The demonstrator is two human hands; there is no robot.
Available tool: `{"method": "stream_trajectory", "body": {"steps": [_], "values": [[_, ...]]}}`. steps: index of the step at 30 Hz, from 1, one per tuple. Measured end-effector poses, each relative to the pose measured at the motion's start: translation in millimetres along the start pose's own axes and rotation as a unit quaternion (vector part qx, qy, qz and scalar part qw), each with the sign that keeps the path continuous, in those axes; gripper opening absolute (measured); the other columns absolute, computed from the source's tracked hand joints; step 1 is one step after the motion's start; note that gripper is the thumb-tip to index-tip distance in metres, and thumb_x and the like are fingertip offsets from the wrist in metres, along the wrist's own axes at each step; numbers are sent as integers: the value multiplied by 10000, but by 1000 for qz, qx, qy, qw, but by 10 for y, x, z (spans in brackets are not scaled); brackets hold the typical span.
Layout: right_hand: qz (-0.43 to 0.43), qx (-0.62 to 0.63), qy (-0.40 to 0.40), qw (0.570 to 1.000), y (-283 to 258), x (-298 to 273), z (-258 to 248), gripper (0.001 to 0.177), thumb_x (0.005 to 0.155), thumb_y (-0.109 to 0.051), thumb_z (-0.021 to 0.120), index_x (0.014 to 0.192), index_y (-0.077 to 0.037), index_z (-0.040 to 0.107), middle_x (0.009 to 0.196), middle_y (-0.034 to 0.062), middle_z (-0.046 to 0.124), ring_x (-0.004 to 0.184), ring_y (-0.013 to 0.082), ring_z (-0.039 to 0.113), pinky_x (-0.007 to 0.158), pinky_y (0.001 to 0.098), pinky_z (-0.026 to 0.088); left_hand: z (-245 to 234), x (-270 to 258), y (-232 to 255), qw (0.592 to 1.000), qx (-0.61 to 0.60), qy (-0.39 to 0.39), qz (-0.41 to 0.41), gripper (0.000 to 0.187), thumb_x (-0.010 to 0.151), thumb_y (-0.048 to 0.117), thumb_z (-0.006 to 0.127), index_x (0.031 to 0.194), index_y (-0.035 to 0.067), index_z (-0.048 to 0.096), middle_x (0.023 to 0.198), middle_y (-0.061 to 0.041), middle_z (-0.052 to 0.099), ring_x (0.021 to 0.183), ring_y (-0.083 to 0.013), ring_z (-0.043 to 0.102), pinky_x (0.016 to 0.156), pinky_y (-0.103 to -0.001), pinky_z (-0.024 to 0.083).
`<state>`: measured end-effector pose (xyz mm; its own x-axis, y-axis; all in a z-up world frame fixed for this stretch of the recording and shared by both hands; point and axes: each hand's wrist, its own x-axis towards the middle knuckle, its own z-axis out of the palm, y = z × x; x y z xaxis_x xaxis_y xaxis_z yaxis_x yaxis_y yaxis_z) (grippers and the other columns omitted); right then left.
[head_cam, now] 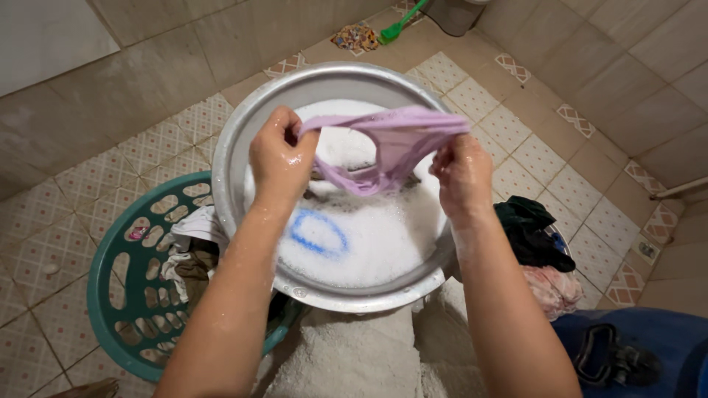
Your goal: The person washes various pieces of clothing by hand in a metal basin filled with soapy water. They scrub and rinse items, then transfer them to a green laundry basket. At one point, they apply liquid from a purple bottle onto a garment before continuing to wash.
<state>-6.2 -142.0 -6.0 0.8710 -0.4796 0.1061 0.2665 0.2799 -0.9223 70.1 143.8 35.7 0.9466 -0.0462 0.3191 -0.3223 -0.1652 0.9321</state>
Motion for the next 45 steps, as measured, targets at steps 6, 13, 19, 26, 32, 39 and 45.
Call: {"method": "stream_trajectory", "body": {"steps": [6, 13, 19, 26, 32, 39, 45], "values": [[130, 90, -53, 986, -472, -176, 386, 483, 1019, -487, 417, 1099, -90, 680, 1027, 84, 728, 943, 211, 708, 885, 374, 580, 241, -22, 252, 942, -239, -194, -134, 131, 944, 152, 616, 1010, 59, 681, 870, -33, 668, 760, -155, 631, 658, -302, 526], [285, 156, -38, 945, -635, -359, 544, 341, 986, -323, 501, 1047, -20, 643, 949, 139, 718, 846, 220, 691, 809, 368, 604, 415, -339, 613, 918, -17, -390, -72, 536, 781, 78, 624, 1309, 134, 696, 1180, -155, 722, 1025, -246, 704, 911, -361, 572], [274, 335, -273, 859, -727, -411, 440, 211, 999, 22, 630, 1203, 0, 580, 911, 75, 607, 788, 152, 582, 716, 261, 533, 530, -222, 59, 933, -87, -348, 39, 601, 820, 75, 683, 1400, 48, 527, 1324, -136, 615, 1219, -221, 567, 1062, -374, 448], [243, 255, -285, 892, -897, -377, 398, 504, 839, -18, 741, 1312, 32, 574, 1095, 199, 700, 888, 225, 684, 437, 168, 485, 547, -344, -394, 827, -276, -394, -292, 389, 1013, 247, 525, 1326, 23, 585, 1200, -169, 692, 1019, -254, 673, 974, -447, 524], [316, -380, -256, 831, -707, -433, 25, 321, 742, -143, 883, 1040, -32, 837, 964, 200, 777, 648, 203, 615, 588, 330, 492, 122, -223, -225, 666, -693, -142, -236, 437, 1018, 254, 492, 1408, 66, 546, 1341, -102, 659, 1252, -251, 644, 1142, -422, 466], [-90, -117, -166, 975, 127, -633, 610, 256, 884, -293, 825, 977, -68, 747, 987, 27, 741, 866, 141, 690, 751, 294, 570, 1444, -417, -1162, 654, -563, -163, -478, 385, 1116, 376, 621, 1357, 76, 597, 1244, -32, 608, 1080, -159, 589, 912, -350, 411], [-198, -513, -66, 832, 61, -729, 982, 300, 934, -339, 805, 719, -133, 772, 619, 68, 675, 535, 222, 624, 568, 361, 489, 1572, -653, -1463, 645, -542, -207, -497, 348, 1094, 357, 569, 1285, 71, 623, 1187, -86, 634, 1058, -212, 612, 912, -389, 472]]}}
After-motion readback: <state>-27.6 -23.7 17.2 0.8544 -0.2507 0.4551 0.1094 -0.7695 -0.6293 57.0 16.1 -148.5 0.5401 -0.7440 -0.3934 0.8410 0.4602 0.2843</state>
